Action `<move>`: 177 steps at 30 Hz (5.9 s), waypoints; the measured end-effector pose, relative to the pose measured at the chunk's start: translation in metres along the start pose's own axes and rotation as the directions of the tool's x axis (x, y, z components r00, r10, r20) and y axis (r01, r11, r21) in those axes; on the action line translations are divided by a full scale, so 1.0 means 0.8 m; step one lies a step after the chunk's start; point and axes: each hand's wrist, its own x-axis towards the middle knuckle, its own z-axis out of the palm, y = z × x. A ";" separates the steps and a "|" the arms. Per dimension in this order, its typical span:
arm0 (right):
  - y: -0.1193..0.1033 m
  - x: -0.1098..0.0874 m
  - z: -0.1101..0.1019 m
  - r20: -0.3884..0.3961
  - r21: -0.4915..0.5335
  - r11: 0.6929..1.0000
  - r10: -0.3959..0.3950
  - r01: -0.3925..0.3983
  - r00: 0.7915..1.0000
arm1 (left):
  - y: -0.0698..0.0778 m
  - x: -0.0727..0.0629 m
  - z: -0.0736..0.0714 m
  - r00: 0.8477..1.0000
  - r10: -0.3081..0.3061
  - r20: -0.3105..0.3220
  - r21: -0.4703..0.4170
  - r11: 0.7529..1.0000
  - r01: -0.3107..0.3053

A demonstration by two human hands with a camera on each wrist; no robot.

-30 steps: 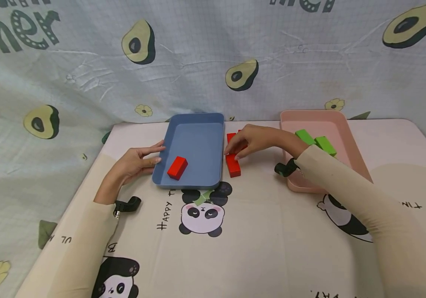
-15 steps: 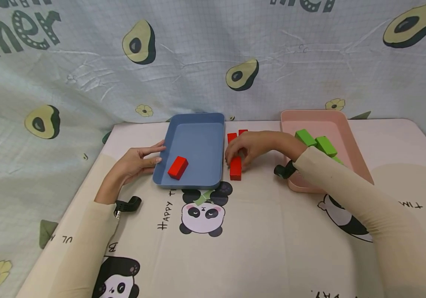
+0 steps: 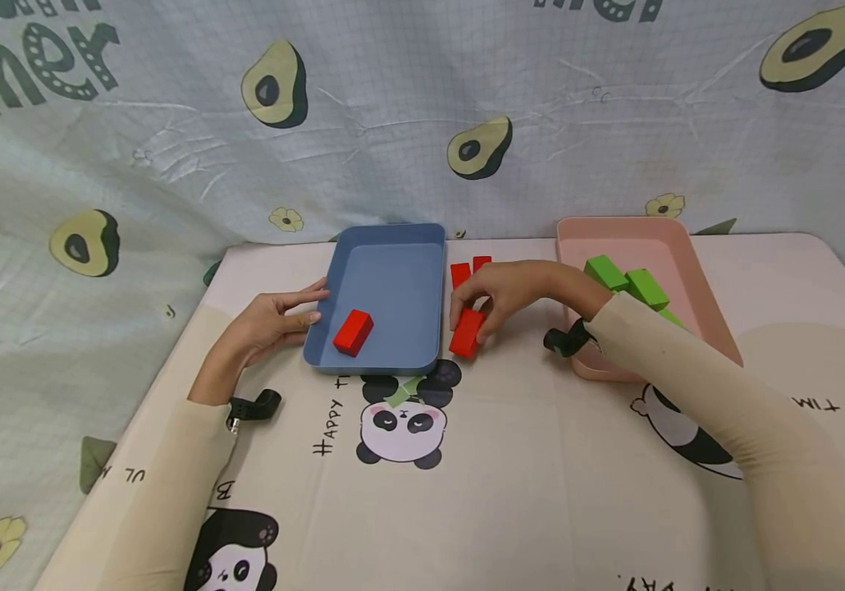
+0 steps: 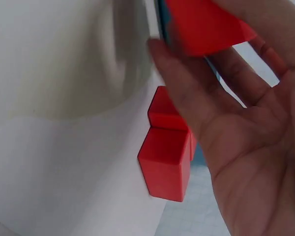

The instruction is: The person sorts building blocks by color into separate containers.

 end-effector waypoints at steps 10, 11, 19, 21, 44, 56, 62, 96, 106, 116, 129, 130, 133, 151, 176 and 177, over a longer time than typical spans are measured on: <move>-0.009 -0.001 0.004 0.011 0.109 0.993 -0.036 0.035 0.999 | -0.003 0.002 0.001 1.000 0.017 -0.003 0.007 1.000 -0.017; -0.011 -0.001 0.005 0.010 0.107 0.994 -0.036 0.034 0.999 | -0.003 0.002 0.001 1.000 0.017 -0.002 0.006 1.000 -0.017; -0.016 -0.004 0.007 -0.016 0.068 0.997 -0.037 0.038 0.999 | -0.002 0.001 0.000 1.000 0.013 -0.001 -0.004 1.000 -0.013; -0.016 -0.005 0.007 -0.015 0.051 0.998 -0.046 0.047 0.999 | -0.003 0.001 0.000 1.000 0.014 0.001 0.000 1.000 -0.014; -0.019 -0.012 0.005 -0.076 0.085 0.989 -0.114 0.120 0.991 | -0.004 0.003 -0.001 1.000 0.009 -0.001 -0.006 1.000 -0.009; -0.027 -0.011 0.009 -0.085 0.079 0.990 -0.107 0.114 0.991 | -0.003 0.003 -0.001 1.000 -0.004 -0.015 0.007 1.000 0.004; -0.028 -0.006 0.004 -0.077 0.063 0.992 -0.107 0.112 0.991 | -0.003 0.002 0.000 1.000 -0.002 -0.018 0.018 1.000 0.002; -0.022 0.024 0.000 -0.251 -0.070 0.978 -0.210 0.198 0.945 | -0.003 0.001 0.002 1.000 0.003 -0.006 -0.024 1.000 -0.003; -0.020 0.029 0.005 -0.291 -0.097 0.976 -0.217 0.197 0.932 | -0.003 0.004 0.002 1.000 -0.008 -0.012 -0.034 0.999 0.008; -0.024 0.029 0.006 -0.334 -0.009 0.987 -0.153 0.159 0.930 | 0.000 0.000 0.002 1.000 0.004 0.006 -0.049 0.999 -0.004; -0.025 0.040 0.012 -0.334 0.014 0.984 -0.161 0.176 0.929 | -0.004 0.002 0.003 1.000 -0.002 -0.003 -0.054 0.999 0.002; -0.025 0.041 0.013 -0.334 0.011 0.984 -0.162 0.176 0.929 | -0.004 0.003 0.003 1.000 -0.006 -0.004 -0.055 0.998 0.005; -0.025 0.046 0.014 -0.333 -0.005 0.984 -0.169 0.178 0.928 | -0.005 0.003 0.002 1.000 -0.007 -0.006 -0.054 0.999 0.007; -0.033 0.067 0.013 -0.313 -0.063 0.980 -0.199 0.189 0.929 | -0.004 0.003 0.002 1.000 0.006 -0.004 -0.047 0.999 -0.006; -0.043 0.093 0.013 -0.279 -0.029 0.985 -0.173 0.172 0.945 | -0.004 0.002 0.002 1.000 0.006 -0.009 -0.023 1.000 -0.006; -0.043 0.093 0.013 -0.277 -0.026 0.985 -0.170 0.170 0.946 | -0.004 0.002 0.002 1.000 0.005 -0.010 -0.025 1.000 -0.005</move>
